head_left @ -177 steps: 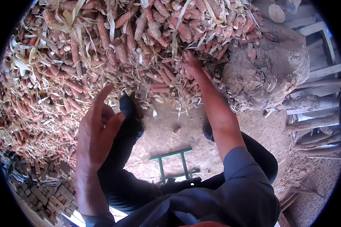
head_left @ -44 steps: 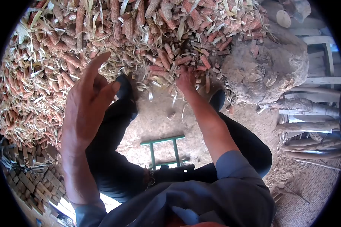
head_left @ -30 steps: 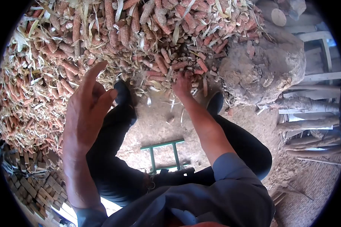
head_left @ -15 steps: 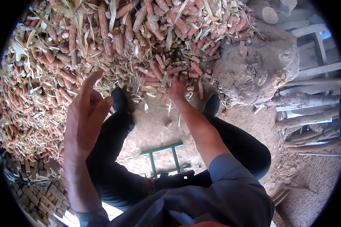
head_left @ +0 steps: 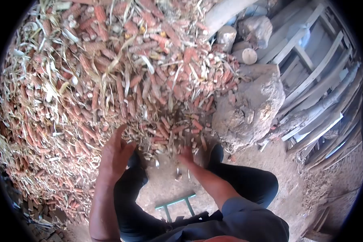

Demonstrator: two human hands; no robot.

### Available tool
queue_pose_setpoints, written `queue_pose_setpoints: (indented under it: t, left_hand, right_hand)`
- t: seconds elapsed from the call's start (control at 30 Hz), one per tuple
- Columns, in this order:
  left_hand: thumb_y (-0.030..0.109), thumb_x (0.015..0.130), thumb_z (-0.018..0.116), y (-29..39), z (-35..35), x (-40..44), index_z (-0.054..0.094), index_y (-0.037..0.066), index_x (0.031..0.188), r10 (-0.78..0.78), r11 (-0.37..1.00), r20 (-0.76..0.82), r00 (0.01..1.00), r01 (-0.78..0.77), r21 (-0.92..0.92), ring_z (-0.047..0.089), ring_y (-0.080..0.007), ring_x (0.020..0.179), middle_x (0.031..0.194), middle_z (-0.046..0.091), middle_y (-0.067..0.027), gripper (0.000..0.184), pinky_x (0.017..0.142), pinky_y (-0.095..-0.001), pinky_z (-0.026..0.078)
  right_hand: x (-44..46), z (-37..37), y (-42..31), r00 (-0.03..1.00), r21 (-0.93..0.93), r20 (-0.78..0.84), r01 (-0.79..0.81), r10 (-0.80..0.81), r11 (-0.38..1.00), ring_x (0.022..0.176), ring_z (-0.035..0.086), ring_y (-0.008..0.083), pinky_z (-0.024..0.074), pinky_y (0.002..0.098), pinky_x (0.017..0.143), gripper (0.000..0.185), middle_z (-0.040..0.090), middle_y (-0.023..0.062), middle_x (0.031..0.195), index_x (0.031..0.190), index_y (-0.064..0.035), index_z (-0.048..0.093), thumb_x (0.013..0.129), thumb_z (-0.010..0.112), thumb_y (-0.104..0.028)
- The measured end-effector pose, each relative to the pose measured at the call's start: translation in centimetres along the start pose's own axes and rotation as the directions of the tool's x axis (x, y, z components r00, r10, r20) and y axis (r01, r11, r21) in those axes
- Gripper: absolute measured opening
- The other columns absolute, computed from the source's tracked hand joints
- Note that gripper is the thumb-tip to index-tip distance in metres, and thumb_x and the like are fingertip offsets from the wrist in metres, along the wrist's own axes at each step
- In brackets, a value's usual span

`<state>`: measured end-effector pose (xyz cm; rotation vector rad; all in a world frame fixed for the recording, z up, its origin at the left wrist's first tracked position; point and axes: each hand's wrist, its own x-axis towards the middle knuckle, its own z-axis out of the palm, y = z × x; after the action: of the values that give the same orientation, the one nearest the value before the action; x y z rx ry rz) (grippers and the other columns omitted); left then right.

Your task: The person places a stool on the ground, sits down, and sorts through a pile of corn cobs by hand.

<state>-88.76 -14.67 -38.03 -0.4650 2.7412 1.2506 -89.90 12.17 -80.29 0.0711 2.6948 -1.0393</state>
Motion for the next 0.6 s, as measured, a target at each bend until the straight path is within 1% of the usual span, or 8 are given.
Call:
queue_pose_setpoints:
  t: [0.13,0.23,0.3,0.33,0.4,0.43,0.53,0.6]
  left_hand:
    - [0.017,0.094,0.071,-0.9,0.1,0.3,0.051,0.007,0.150,0.042,0.999,-0.002,0.999,-0.041,0.026,0.051,-0.0147,0.065,0.069,0.054,-0.0042,0.061,0.061,-0.0343,0.044]
    - [0.019,0.095,0.071,-1.0,-0.2,0.0,0.050,0.004,0.150,0.064,0.998,-0.004,0.998,-0.064,0.027,0.050,-0.0146,0.061,0.066,0.053,-0.0044,0.060,0.058,-0.0352,0.041]
    - [0.019,0.095,0.071,-2.1,0.0,0.2,0.050,0.004,0.150,0.108,0.994,-0.033,0.994,-0.109,-0.010,0.048,-0.0153,0.057,0.062,0.052,-0.0039,0.061,0.056,-0.0359,0.040]
    - [0.019,0.095,0.071,-2.4,-0.2,0.1,0.050,0.003,0.150,0.125,0.992,-0.040,0.991,-0.126,-0.013,0.047,-0.0159,0.055,0.061,0.053,-0.0039,0.061,0.054,-0.0363,0.039]
    - [0.021,0.093,0.073,-2.5,-0.5,-0.1,0.052,0.005,0.146,0.112,0.994,-0.055,0.992,-0.112,-0.006,0.054,-0.0217,0.061,0.068,0.057,-0.0093,0.059,0.060,-0.0399,0.043]
    - [0.022,0.091,0.075,-2.4,-0.6,0.1,0.054,0.007,0.143,0.090,0.996,-0.074,0.993,-0.090,0.004,0.060,-0.0274,0.068,0.074,0.061,-0.0147,0.057,0.066,-0.0435,0.048]
    - [0.023,0.092,0.075,-2.8,-0.4,0.2,0.056,0.007,0.139,0.105,0.994,-0.072,0.992,-0.107,-0.026,0.061,-0.0299,0.069,0.075,0.061,-0.0162,0.053,0.066,-0.0441,0.049]
    - [0.022,0.092,0.075,-3.6,-0.3,0.4,0.055,0.007,0.138,0.143,0.989,-0.102,0.984,-0.146,-0.024,0.061,-0.0306,0.069,0.075,0.062,-0.0169,0.053,0.066,-0.0444,0.049]
  right_hand:
    - [-2.7,-3.6,-2.3,0.906,0.291,0.337,-0.361,0.258,0.886,0.104,0.068,0.0330,0.0562,0.0451,0.084,0.060,0.068,0.0139,0.110,0.120,-0.0042,0.062,0.068,0.085,-0.023]
    - [-1.8,-3.6,-1.3,0.821,0.564,0.537,-0.522,0.195,0.640,0.097,0.071,0.0255,0.0594,0.0396,0.078,0.049,0.070,0.0122,0.111,0.122,-0.0048,0.063,0.077,0.081,-0.016]
    - [0.1,-8.7,-6.0,0.814,0.734,0.555,-0.577,0.172,0.359,0.073,0.067,0.0245,0.0601,0.0413,0.066,0.034,0.066,0.0087,0.090,0.105,-0.0068,0.064,0.074,0.077,-0.004]
    - [2.9,-12.2,-7.3,0.754,0.756,0.654,-0.648,-0.066,0.088,0.074,0.067,0.0250,0.0623,0.0431,0.067,0.031,0.066,0.0100,0.092,0.106,-0.0046,0.063,0.077,0.074,0.001]
    - [6.0,-26.0,-23.0,0.779,0.707,0.624,-0.597,0.062,0.379,0.089,0.071,0.0300,0.0655,0.0425,0.074,0.039,0.069,0.0147,0.108,0.128,-0.0014,0.059,0.091,0.072,-0.007]
    - [6.9,-33.2,-28.4,0.910,0.916,0.395,-0.379,-0.127,0.128,0.102,0.069,0.0303,0.0652,0.0412,0.080,0.047,0.067,0.0208,0.122,0.139,-0.0017,0.053,0.097,0.071,-0.013]
    - [17.7,-49.8,-39.6,0.976,1.000,-0.028,0.025,-0.217,-0.018,0.132,0.053,0.0445,0.0610,0.0479,0.099,0.083,0.031,0.0286,0.162,0.165,-0.0075,0.019,0.102,0.067,-0.030]
    - [14.9,-53.5,-45.4,0.969,0.967,-0.220,0.232,-0.112,0.105,0.130,0.053,0.0468,0.0613,0.0470,0.098,0.080,0.029,0.0302,0.162,0.163,-0.0052,0.021,0.101,0.067,-0.027]
